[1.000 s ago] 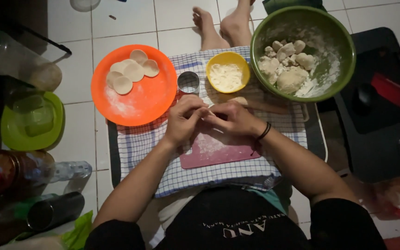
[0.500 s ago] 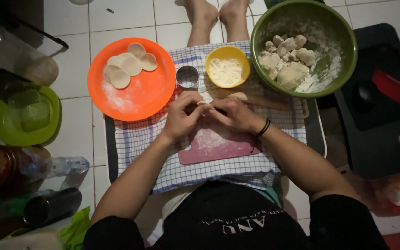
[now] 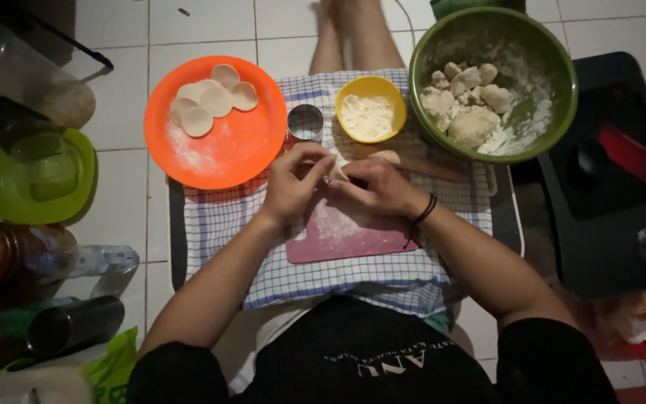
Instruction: Manually shaping dumplings by placing filling on dough circles and pleating the edges to seal them.
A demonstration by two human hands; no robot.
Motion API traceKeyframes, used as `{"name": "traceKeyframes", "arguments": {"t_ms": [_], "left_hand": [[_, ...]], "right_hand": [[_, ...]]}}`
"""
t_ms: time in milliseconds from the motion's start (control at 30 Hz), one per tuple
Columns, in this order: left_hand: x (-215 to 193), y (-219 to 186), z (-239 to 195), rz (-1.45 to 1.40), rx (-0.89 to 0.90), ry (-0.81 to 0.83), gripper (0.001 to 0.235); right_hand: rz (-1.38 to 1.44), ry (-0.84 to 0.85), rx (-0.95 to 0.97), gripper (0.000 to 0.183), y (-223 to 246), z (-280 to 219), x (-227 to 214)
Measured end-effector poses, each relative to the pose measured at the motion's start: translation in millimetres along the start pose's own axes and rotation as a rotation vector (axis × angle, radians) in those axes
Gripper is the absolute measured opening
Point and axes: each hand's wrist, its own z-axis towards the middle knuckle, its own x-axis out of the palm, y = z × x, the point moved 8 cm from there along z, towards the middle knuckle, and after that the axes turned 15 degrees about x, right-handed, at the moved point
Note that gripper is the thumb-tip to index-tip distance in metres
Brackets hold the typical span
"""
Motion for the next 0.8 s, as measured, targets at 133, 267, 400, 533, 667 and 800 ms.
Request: {"name": "traceKeyframes", "arguments": {"t_ms": [133,267,400,533,667,800], "left_hand": [[-6.6,15.7,-1.2,-0.063,-0.112,-0.045,0.012],[-6.4,13.3,5.8,0.059,0.049,0.043,0.009],[-1.1,-6.0,-0.7,0.075,0.081,-0.002,0.006],[-7.8,-2.0,6.1,0.221,0.232,0.119,0.004],[4.1,-15.3,5.0,0.302,0.438,0.242,0.014],[12.6,-30.0,3.8,0.337,0.465,0.333,0.022]], "right_hand": [[0.003,0.011,-0.001,0.022,4.1,-0.5,-0.2],[0.004,0.019,0.011,0.024,10.5,1.9,-2.9],[-0.043,0.018,-0.005,0.026,6.8,0.5,-0.6],[-0.024,0.010,0.039,0.030,12.0,0.8,-1.7],[0.018,0.000,0.035,0.031,11.9,-3.2,-1.6],[-0.066,-0.021,-0.025,0.031,8.4,-3.2,-0.5]]}}
